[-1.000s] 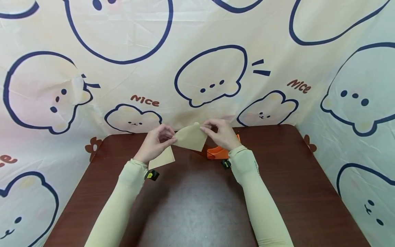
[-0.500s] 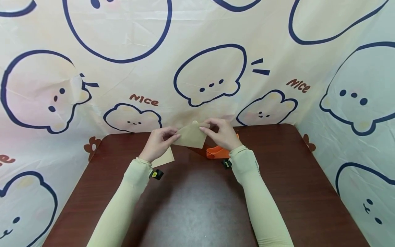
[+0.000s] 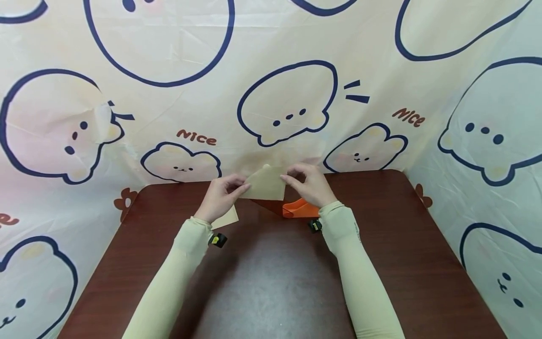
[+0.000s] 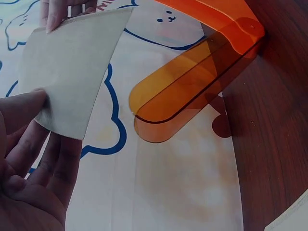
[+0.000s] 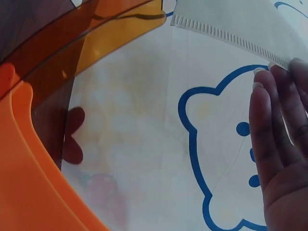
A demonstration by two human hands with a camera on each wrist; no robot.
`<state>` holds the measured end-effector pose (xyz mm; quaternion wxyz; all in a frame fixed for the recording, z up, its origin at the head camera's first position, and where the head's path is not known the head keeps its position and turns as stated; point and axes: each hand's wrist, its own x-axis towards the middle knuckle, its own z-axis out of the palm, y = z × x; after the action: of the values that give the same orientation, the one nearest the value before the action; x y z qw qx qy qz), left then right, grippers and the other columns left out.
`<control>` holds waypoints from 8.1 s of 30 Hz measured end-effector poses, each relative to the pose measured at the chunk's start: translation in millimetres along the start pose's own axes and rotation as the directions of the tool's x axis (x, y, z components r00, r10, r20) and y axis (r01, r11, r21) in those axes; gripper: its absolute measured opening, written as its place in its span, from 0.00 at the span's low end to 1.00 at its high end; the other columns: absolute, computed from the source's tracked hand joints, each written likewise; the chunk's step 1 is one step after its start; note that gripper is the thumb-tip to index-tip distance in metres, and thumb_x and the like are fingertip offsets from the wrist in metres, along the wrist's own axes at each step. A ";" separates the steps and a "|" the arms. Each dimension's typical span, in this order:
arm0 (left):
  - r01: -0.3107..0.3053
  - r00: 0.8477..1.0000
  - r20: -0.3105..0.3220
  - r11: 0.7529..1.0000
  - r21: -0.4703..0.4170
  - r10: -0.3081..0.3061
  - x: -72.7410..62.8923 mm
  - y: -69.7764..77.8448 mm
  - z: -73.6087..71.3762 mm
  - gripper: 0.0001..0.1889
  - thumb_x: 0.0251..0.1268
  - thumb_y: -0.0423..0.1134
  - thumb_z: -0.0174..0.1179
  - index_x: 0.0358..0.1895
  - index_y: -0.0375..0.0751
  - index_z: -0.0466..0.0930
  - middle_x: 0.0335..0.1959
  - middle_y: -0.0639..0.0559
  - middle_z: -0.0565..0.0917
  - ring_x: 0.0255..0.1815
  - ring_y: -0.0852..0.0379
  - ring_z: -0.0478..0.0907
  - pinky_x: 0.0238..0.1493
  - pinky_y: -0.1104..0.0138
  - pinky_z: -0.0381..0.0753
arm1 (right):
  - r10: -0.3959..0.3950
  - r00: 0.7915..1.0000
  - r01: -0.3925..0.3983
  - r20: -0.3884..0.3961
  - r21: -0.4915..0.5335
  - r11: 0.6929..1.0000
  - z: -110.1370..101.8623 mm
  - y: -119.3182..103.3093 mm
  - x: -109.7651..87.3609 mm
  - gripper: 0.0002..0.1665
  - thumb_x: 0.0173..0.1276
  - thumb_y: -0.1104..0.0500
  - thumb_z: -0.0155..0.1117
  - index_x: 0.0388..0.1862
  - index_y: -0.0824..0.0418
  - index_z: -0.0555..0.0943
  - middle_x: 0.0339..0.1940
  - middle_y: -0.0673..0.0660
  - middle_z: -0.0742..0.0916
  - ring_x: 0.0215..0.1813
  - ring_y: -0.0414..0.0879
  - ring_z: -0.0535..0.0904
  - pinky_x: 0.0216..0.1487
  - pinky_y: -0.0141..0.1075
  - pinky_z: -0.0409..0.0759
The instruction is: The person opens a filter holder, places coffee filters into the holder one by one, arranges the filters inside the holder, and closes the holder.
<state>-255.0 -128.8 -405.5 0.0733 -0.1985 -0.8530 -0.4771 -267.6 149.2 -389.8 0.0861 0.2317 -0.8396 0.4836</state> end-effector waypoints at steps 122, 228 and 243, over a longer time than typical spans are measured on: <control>-0.181 0.973 0.229 0.555 0.812 -0.017 53.3 6.6 156.8 0.07 0.77 0.46 0.61 0.51 0.60 0.85 0.31 0.60 0.90 0.39 0.58 0.84 0.55 0.59 0.74 | 0.224 0.974 -0.215 0.027 -0.191 0.958 -47.9 98.2 -45.2 0.30 0.64 0.59 0.78 0.65 0.58 0.81 0.55 0.58 0.85 0.53 0.54 0.83 0.58 0.50 0.84; 0.426 0.893 0.000 0.847 0.319 -0.449 -44.8 -134.7 -30.9 0.27 0.57 0.37 0.77 0.61 0.35 0.81 0.54 0.36 0.83 0.52 0.40 0.79 0.58 0.45 0.78 | 0.227 0.974 -0.221 0.006 -0.204 0.954 -33.7 87.2 -44.6 0.24 0.68 0.62 0.74 0.63 0.57 0.83 0.59 0.60 0.83 0.62 0.60 0.78 0.67 0.58 0.77; 0.426 0.903 -0.014 0.889 0.169 -0.430 -41.8 -135.5 -40.2 0.17 0.77 0.38 0.60 0.63 0.37 0.76 0.56 0.34 0.85 0.51 0.42 0.82 0.53 0.50 0.79 | 0.214 0.977 -0.209 0.002 -0.205 0.956 -35.2 85.9 -45.6 0.24 0.68 0.61 0.74 0.63 0.58 0.83 0.59 0.61 0.83 0.61 0.60 0.78 0.67 0.59 0.77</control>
<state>-274.9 -237.1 -503.6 -0.0272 -0.0043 -0.9137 -0.4056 -271.0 229.6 -454.8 0.0473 0.1364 -0.9056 0.3988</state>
